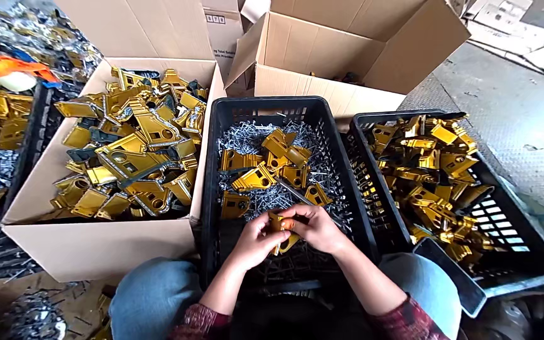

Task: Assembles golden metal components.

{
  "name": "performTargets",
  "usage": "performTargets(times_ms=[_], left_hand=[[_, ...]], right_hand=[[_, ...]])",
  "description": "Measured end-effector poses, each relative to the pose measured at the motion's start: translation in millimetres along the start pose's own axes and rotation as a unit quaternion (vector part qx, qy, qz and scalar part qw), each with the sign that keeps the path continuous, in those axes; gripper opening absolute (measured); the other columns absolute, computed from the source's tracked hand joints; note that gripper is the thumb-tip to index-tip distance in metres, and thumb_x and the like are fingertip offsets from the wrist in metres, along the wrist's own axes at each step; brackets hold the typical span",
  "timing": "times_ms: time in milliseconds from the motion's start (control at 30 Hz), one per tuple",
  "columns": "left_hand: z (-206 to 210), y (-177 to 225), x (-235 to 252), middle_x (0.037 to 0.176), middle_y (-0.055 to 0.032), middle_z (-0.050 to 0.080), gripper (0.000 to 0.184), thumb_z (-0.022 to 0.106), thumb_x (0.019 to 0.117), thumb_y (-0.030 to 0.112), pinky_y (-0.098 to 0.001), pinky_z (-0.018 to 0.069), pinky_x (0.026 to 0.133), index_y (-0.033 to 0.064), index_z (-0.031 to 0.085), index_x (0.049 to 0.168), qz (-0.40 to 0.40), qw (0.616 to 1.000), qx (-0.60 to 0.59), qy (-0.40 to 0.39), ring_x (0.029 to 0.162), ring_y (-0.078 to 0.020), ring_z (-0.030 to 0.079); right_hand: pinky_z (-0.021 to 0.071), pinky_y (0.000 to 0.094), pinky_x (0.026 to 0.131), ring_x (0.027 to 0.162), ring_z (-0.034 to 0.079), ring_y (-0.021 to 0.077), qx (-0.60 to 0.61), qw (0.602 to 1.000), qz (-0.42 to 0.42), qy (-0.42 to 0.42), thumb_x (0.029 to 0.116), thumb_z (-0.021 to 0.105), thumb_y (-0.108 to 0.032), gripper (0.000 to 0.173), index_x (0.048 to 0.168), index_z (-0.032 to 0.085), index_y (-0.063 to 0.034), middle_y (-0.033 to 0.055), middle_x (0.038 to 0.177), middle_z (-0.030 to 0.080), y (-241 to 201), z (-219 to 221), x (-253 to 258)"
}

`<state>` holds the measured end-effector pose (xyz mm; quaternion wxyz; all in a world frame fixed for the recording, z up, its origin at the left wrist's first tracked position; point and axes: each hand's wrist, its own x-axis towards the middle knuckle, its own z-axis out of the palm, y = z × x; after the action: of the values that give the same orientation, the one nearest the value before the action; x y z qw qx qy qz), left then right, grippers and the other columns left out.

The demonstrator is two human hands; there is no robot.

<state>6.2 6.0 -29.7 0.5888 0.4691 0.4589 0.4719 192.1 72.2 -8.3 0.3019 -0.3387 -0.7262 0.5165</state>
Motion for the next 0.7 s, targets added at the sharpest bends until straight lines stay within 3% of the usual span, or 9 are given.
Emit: performTargets(times_ms=[100, 167, 200, 267, 333, 400, 500, 600, 700], left_hand=[[-1.3, 7.0, 0.5, 0.109, -0.0078, 0.070, 0.042, 0.064, 0.0920, 0.010, -0.0298, 0.0591, 0.079, 0.0008, 0.059, 0.132, -0.073, 0.997, -0.016, 0.020, 0.092, -0.0131, 0.069], [-2.5, 4.2, 1.1, 0.111, -0.0085, 0.068, 0.045, 0.064, 0.0930, 0.012, -0.0300, 0.0583, 0.077, 0.0023, 0.057, 0.136, -0.099, 0.995, 0.010, 0.015, 0.091, -0.0136, 0.068], [-3.3, 1.0, 1.8, 0.112, -0.0087, 0.068, 0.047, 0.065, 0.0927, 0.013, -0.0305, 0.0581, 0.078, 0.0028, 0.057, 0.137, -0.110, 0.993, 0.042, 0.003, 0.091, -0.0135, 0.068], [-2.2, -7.9, 3.3, 0.114, -0.0097, 0.067, 0.050, 0.067, 0.0925, 0.017, -0.0331, 0.0571, 0.082, 0.0042, 0.055, 0.140, -0.141, 0.983, 0.106, -0.042, 0.093, -0.0145, 0.067], [5.1, -17.9, 3.9, 0.120, -0.0128, 0.066, 0.054, 0.067, 0.0930, 0.019, -0.0385, 0.0555, 0.091, 0.0055, 0.052, 0.143, -0.176, 0.969, 0.144, -0.101, 0.101, -0.0185, 0.067], [17.3, -29.0, 3.8, 0.126, -0.0157, 0.064, 0.058, 0.068, 0.0947, 0.022, -0.0426, 0.0525, 0.098, 0.0066, 0.049, 0.147, -0.198, 0.953, 0.180, -0.143, 0.111, -0.0225, 0.065], [27.3, -33.5, 3.9, 0.142, -0.0183, 0.057, 0.068, 0.069, 0.0966, 0.036, -0.0445, 0.0413, 0.114, 0.0035, 0.044, 0.151, -0.202, 0.918, 0.298, -0.169, 0.133, -0.0259, 0.055], [21.5, -20.6, 5.7, 0.149, -0.0228, 0.049, 0.088, 0.076, 0.0883, 0.047, -0.0467, 0.0348, 0.119, -0.0011, 0.041, 0.153, -0.162, 0.909, 0.363, -0.128, 0.140, -0.0324, 0.046], [10.1, 0.3, 6.8, 0.144, -0.0174, 0.055, 0.081, 0.076, 0.0876, 0.048, -0.0468, 0.0423, 0.114, 0.0061, 0.048, 0.151, -0.067, 0.924, 0.377, -0.014, 0.133, -0.0292, 0.054]], right_hand=[[0.0586, 0.0372, 0.085, 0.094, 0.070, 0.0131, -0.077, 0.993, 0.044, 0.072, 0.1031, 0.058, -0.015, 0.026, 0.123, 0.071, -0.0046, 0.0073, 0.113, 0.074, 2.6, -28.6, 12.9], [0.0576, 0.0498, 0.085, 0.096, 0.071, 0.0251, -0.262, 0.950, 0.102, 0.136, 0.1024, 0.062, -0.017, 0.023, 0.119, 0.074, -0.0085, 0.0106, 0.111, 0.075, 14.2, -48.3, 20.5], [0.0535, 0.0576, 0.094, 0.110, 0.068, 0.0331, -0.347, 0.915, 0.159, 0.127, 0.1003, 0.065, -0.018, 0.024, 0.120, 0.074, -0.0103, 0.0131, 0.116, 0.073, 20.4, -54.6, 22.3], [0.0439, 0.0678, 0.100, 0.129, 0.055, 0.0445, -0.429, 0.852, 0.293, 0.064, 0.0942, 0.068, -0.019, 0.038, 0.132, 0.069, -0.0130, 0.0198, 0.130, 0.067, 34.6, -56.9, 24.4], [0.0435, 0.0687, 0.101, 0.133, 0.052, 0.0467, -0.416, 0.826, 0.380, 0.008, 0.0953, 0.065, -0.021, 0.055, 0.149, 0.053, -0.0146, 0.0237, 0.138, 0.060, 53.6, -52.2, 26.5], [0.0476, 0.0654, 0.101, 0.125, 0.060, 0.0449, -0.368, 0.843, 0.392, 0.018, 0.1032, 0.057, -0.029, 0.060, 0.159, 0.038, -0.0181, 0.0250, 0.136, 0.062, 71.3, -48.7, 26.9], [0.0494, 0.0646, 0.096, 0.114, 0.066, 0.0452, -0.323, 0.852, 0.407, 0.065, 0.1043, 0.057, -0.036, 0.060, 0.159, 0.034, -0.0241, 0.0249, 0.120, 0.069, 80.6, -48.6, 28.2], [0.0487, 0.0634, 0.099, 0.115, 0.065, 0.0458, -0.252, 0.869, 0.411, 0.111, 0.0972, 0.070, -0.032, 0.074, 0.157, 0.032, -0.0113, 0.0280, 0.121, 0.067, 83.7, -57.0, 26.6], [0.0505, 0.0656, 0.094, 0.109, 0.066, 0.0460, -0.242, 0.889, 0.330, 0.204, 0.0886, 0.080, -0.031, 0.080, 0.151, 0.038, -0.0028, 0.0285, 0.118, 0.067, 68.4, -53.9, 27.8]])
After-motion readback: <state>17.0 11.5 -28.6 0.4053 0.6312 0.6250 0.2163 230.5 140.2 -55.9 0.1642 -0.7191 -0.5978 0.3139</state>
